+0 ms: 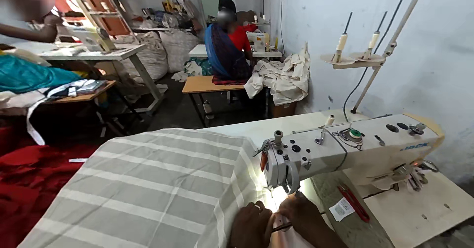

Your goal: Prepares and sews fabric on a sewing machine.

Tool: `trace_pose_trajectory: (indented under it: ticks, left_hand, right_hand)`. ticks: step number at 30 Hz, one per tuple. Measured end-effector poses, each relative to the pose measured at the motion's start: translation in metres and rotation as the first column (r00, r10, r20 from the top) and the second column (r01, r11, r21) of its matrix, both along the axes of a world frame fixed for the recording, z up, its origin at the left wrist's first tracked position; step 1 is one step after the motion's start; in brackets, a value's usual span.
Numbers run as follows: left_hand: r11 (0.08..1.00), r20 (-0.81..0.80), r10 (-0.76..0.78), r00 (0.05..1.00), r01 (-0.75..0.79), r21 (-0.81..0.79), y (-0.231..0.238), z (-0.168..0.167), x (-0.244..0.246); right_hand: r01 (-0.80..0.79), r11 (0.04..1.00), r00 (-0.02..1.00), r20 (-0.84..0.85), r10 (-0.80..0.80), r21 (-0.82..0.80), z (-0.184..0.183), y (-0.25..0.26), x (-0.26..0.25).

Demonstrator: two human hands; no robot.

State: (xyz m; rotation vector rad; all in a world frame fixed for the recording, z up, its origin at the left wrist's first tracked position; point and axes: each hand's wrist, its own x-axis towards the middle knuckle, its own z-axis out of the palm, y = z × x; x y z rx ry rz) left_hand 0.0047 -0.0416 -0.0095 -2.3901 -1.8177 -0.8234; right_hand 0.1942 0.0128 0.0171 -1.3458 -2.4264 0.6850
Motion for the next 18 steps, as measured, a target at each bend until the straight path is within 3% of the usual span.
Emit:
trace_pose_trajectory:
  ticks: [2,4,6,8,10,11,12,14,15,16,18]
  left_hand:
    - [0.998,0.057,0.058,0.997,-0.057,-0.012,0.000,-0.001,0.003]
    - [0.996,0.117,0.084,0.990,-0.080,-0.038,0.003,0.001,0.004]
    - [0.997,0.105,0.073,0.992,-0.070,-0.034,0.004,0.000,0.004]
    - [0.999,0.031,0.045,0.999,-0.045,-0.004,0.001,0.000,0.003]
    - [0.999,-0.034,0.039,0.999,-0.038,0.034,-0.003,0.000,0.003]
    - [0.996,-0.039,0.057,0.998,-0.054,0.067,-0.003,0.001,0.003]
    - [0.993,-0.028,0.092,0.995,-0.089,0.080,-0.002,0.002,0.004]
    - [0.983,0.010,0.182,0.983,-0.182,-0.015,0.005,0.005,0.008]
    - [0.967,0.004,0.230,0.973,-0.228,-0.113,0.010,0.009,0.009]
    - [0.938,-0.027,0.257,0.966,-0.256,-0.232,0.014,0.016,0.010]
    - [0.855,-0.096,0.259,0.961,-0.275,-0.439,0.025,0.029,0.009]
  right_hand:
    - [0.086,0.992,0.995,-0.041,-0.090,-0.094,0.001,0.004,0.000]
    - [0.134,0.990,0.987,-0.081,-0.136,-0.038,-0.003,0.005,-0.002]
    - [0.085,0.996,0.995,-0.057,-0.083,0.021,-0.004,0.003,0.001]
    - [0.005,0.978,1.000,-0.031,0.001,0.208,-0.014,-0.001,0.001]
    - [-0.050,0.867,0.998,-0.015,0.067,0.496,-0.028,-0.002,-0.002]
    - [-0.063,0.854,0.998,0.007,0.070,0.516,-0.027,0.000,-0.003]
    - [-0.067,0.898,0.998,0.029,0.060,0.436,-0.021,0.002,-0.003]
    - [-0.005,1.000,0.998,0.065,0.004,0.027,0.003,0.013,-0.004]
    - [0.052,0.984,0.995,0.088,-0.038,-0.168,0.012,0.022,-0.006]
    - [0.107,0.958,0.992,0.092,-0.085,-0.266,0.015,0.028,-0.007]
    - [0.147,0.968,0.989,0.020,-0.146,-0.204,0.010,0.022,-0.008]
